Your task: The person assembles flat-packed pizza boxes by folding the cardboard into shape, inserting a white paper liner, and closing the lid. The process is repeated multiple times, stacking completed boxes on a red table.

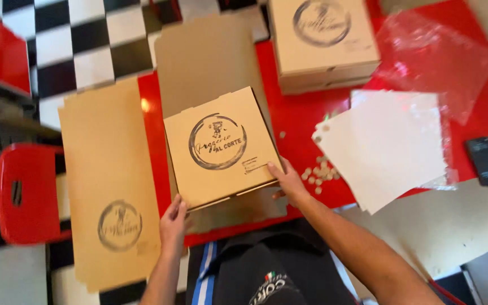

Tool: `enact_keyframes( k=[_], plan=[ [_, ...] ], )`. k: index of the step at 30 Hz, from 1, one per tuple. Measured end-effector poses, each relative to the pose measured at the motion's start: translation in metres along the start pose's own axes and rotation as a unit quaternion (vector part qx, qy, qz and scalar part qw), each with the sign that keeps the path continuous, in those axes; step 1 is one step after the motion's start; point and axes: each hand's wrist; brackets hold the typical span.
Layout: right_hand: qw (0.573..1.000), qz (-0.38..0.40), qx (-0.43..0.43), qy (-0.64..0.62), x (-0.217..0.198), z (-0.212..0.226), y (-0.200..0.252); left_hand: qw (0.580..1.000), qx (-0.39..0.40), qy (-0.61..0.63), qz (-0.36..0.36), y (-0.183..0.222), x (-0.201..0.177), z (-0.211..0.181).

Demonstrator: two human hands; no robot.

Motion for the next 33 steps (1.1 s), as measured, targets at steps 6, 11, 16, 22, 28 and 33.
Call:
enact_keyframes(
  k=[6,11,16,22,28,33],
  plan=[
    [0.985,-0.066,-0.137,-0.077,-0.128,0.075,-0.092,0.976,0.2,0.065,0.063,0.029,0.047,-0.08],
    [0.953,-0.079,-0.247,-0.154,-0.186,0.191,-0.112,0.989,0.08,-0.098,0.082,0.05,0.035,-0.068],
    [0.957,-0.103,-0.205,-0.176,-0.211,0.267,-0.098,0.984,0.036,-0.151,0.086,0.0,-0.01,0.032],
    [0.957,-0.215,-0.192,-0.036,-0.241,0.085,-0.217,0.987,0.025,-0.152,0.043,-0.013,-0.028,0.024],
    [0.921,-0.078,-0.129,0.359,-0.05,-0.033,-0.109,0.923,0.075,-0.378,0.005,-0.07,-0.007,-0.001],
    [0.845,-0.134,-0.098,0.509,0.01,-0.071,-0.098,0.835,0.108,-0.54,0.003,-0.172,-0.021,0.071]
  ],
)
Point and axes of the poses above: each hand's wrist, its own y-axis away from the middle knuckle, its own x-axis out of the palm, z = x × y, and after that the axes turned 6 degrees about x, right-handed
